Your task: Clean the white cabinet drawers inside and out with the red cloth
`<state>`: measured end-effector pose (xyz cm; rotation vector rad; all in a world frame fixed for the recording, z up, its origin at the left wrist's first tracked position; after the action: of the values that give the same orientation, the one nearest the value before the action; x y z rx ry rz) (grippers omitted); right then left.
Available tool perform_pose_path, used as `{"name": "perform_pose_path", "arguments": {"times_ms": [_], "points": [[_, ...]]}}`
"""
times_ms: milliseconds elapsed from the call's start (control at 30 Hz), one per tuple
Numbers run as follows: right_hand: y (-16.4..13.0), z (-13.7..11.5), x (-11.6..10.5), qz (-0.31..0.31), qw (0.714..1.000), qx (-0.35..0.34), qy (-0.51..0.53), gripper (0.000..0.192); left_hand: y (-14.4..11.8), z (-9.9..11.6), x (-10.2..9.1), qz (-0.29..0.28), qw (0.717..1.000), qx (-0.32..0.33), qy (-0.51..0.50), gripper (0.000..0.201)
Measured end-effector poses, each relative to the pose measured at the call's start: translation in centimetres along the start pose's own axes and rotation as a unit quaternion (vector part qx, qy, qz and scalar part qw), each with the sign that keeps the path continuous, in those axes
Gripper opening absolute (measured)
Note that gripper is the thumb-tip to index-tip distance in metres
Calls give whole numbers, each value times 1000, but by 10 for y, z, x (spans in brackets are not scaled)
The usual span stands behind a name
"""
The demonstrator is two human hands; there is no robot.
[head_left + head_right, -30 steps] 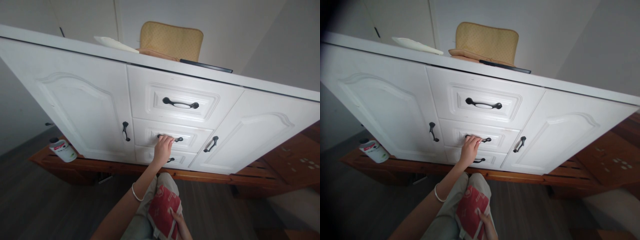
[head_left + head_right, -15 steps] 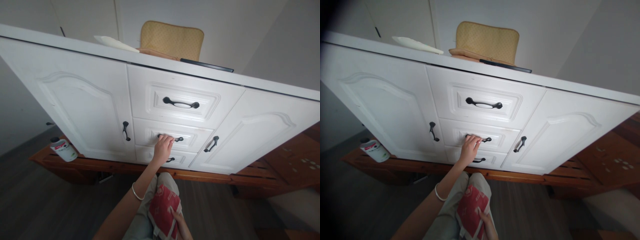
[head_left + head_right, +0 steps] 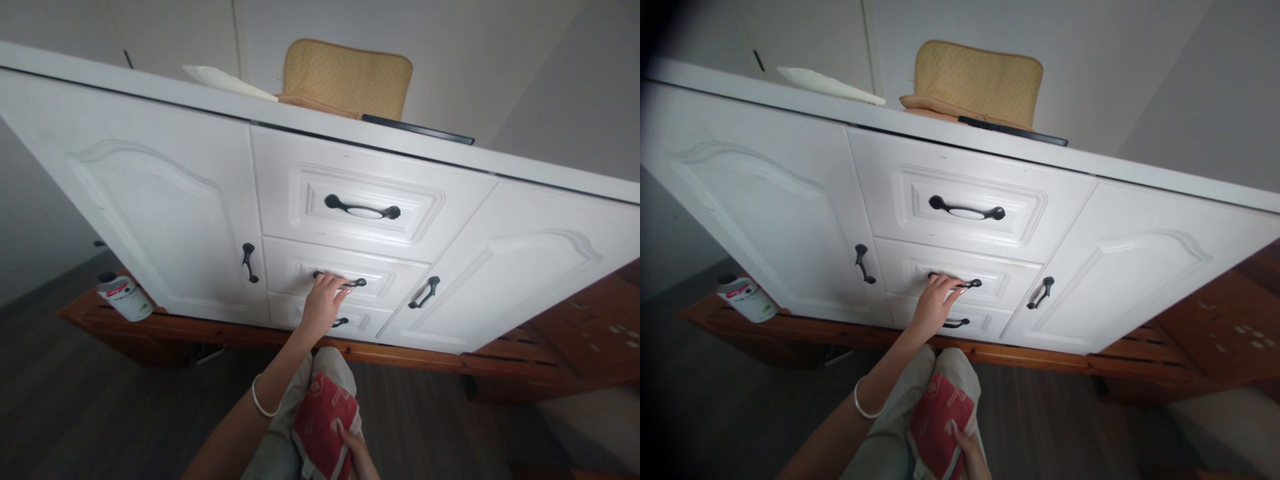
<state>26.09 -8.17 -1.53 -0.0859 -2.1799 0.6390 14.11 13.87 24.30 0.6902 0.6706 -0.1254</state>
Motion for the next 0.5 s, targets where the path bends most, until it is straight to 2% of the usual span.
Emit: {"name": "perform_pose_path", "arguments": {"times_ms": [67,133,200,267,367,433,500], "points": [[4,0,-4,7,1000,-7,-22,61,-9,6,0,25,1000,1,3,15],[7,-3,-3,10,998,-10,-61,58,-29,19,-2,52,999,2,12,18],[6,-11,5,-11,987,-23,-157,58,-57,36,-7,70,997,8,14,19],[1,-21,18,-46,961,-42,-268,56,-86,53,-15,74,997,24,-7,17],[-8,-37,36,-86,928,-67,-356,52,-119,69,-31,46,997,51,-35,19],[-12,-46,45,-100,912,-78,-390,56,-131,73,-42,10,995,84,-45,22],[-13,-51,54,-117,880,-94,-450,57,-137,74,-51,-31,991,115,-60,25]]}}
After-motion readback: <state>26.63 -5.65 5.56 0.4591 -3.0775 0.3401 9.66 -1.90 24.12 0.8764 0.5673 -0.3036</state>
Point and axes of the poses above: each hand's wrist, its own y-axis towards the middle knuckle, its own x-axis out of the palm, z = x × y, the point moved 1 cm from there along y, towards the middle knuckle, and after that the axes turned 6 degrees about -z, right-handed, at the moved point
